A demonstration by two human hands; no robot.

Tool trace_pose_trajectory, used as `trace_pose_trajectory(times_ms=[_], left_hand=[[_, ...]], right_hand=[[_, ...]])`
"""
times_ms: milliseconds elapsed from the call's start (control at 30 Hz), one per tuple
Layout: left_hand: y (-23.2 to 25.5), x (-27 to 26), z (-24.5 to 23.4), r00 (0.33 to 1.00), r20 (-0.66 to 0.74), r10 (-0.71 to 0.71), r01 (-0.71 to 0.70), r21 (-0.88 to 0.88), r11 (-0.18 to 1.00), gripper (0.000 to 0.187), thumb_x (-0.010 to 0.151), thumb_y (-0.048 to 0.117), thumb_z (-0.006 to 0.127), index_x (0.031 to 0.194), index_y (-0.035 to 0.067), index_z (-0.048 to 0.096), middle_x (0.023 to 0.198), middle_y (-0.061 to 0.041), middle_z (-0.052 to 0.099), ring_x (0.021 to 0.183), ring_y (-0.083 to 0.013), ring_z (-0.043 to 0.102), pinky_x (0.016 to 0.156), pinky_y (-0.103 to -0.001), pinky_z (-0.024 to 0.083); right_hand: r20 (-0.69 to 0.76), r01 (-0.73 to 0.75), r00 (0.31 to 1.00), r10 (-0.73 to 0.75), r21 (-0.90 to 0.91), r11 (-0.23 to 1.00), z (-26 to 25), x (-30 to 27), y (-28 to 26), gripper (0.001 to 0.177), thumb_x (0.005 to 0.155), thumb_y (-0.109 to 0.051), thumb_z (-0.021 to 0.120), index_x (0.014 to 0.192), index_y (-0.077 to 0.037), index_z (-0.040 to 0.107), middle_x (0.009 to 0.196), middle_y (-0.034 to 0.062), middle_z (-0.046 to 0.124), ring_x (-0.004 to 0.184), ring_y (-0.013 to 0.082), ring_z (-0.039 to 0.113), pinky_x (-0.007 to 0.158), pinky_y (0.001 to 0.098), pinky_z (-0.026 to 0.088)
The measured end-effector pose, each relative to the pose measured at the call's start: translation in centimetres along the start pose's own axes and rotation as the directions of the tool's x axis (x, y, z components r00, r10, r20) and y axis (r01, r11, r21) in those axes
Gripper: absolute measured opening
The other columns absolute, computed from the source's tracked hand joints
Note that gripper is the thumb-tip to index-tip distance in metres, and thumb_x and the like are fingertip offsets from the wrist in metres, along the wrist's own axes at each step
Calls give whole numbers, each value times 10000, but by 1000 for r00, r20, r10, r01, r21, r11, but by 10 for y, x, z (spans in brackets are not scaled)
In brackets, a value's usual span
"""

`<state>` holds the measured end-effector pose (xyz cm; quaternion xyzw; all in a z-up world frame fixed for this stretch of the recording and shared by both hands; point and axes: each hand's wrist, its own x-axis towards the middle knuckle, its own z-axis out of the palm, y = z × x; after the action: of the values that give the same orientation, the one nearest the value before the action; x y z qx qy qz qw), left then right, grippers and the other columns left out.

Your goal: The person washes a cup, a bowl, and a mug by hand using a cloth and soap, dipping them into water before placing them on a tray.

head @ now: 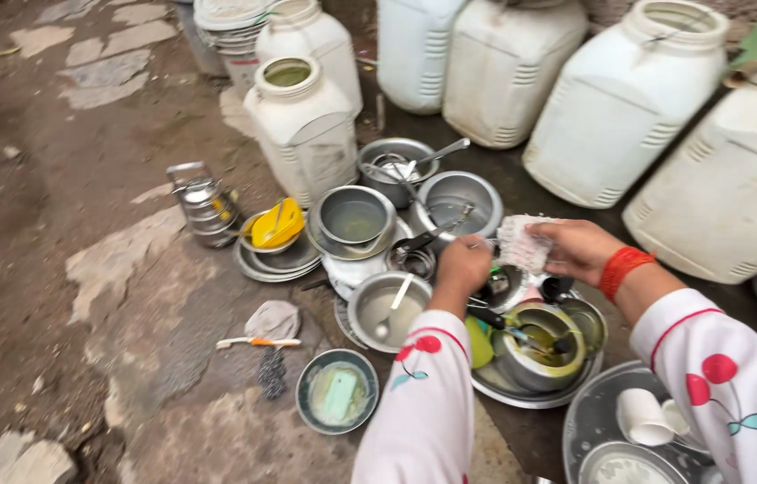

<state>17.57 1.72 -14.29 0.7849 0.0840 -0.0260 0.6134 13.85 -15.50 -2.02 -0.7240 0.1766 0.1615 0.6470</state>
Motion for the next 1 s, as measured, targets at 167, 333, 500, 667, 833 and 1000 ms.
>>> trace_pose_trajectory(times_ms=[167, 333, 500, 667, 833, 1000], left_hand=[[-16, -24, 97, 989, 149, 8, 13, -141, 990, 366, 830, 205, 697, 1168, 64, 704, 1045, -157, 759, 967, -230, 726, 913, -316, 532], [-68, -28, 192, 957, 286, -52, 124, -238, 963, 389, 857, 148, 631, 1227, 33, 668, 1080, -139, 756, 968, -201, 715, 906, -294, 526], [-72, -41, 219, 907, 395, -148, 275, -286, 918, 520, 870, 97, 559, 1382, 12, 578, 1201, -143, 709, 1069, -243, 674, 921, -325, 505], [-148, -11, 293, 896, 414, -162, 305, -308, 901, 576, 872, 105, 583, 1435, -8, 530, 1332, -151, 648, 1230, -245, 612, 1029, -314, 453], [-167, -11, 319, 878, 460, -131, 340, -408, 848, 624, 882, 101, 584, 1479, -39, 466, 1466, -160, 567, 1378, -233, 529, 1131, -299, 385], [-161, -11, 320, 846, 508, -161, 406, -419, 812, 647, 925, 129, 592, 1519, -40, 398, 1517, -173, 520, 1411, -241, 493, 1147, -308, 363]], right_hand=[[-110, -71, 992, 60, -101, 992, -88, 29, 44, 259, 946, -231, 673, 1193, -156, 688, 1115, 11, 759, 996, 142, 702, 869, 343, 524], [-261, -186, 956, 132, -194, 963, -154, 59, 106, 274, 894, -202, 764, 1156, -149, 706, 1061, 19, 769, 949, 149, 707, 849, 354, 528], [-472, -282, 881, -48, -601, 748, -197, 78, 146, 339, 854, -262, 798, 1167, -132, 783, 1062, 143, 788, 965, 292, 738, 886, 415, 572], [-520, -309, 822, -232, -750, 585, -200, 108, 203, 410, 831, -269, 796, 1230, -178, 766, 1161, 172, 749, 1084, 342, 708, 984, 403, 537], [-527, -318, 800, -288, -779, 540, -204, 129, 231, 366, 863, -236, 754, 1229, -221, 778, 1192, 168, 741, 1109, 353, 701, 996, 423, 541], [-506, -295, 803, -315, -797, 528, -204, 157, 263, 335, 875, -229, 746, 1208, -227, 790, 1183, 155, 744, 1098, 347, 708, 990, 421, 547]])
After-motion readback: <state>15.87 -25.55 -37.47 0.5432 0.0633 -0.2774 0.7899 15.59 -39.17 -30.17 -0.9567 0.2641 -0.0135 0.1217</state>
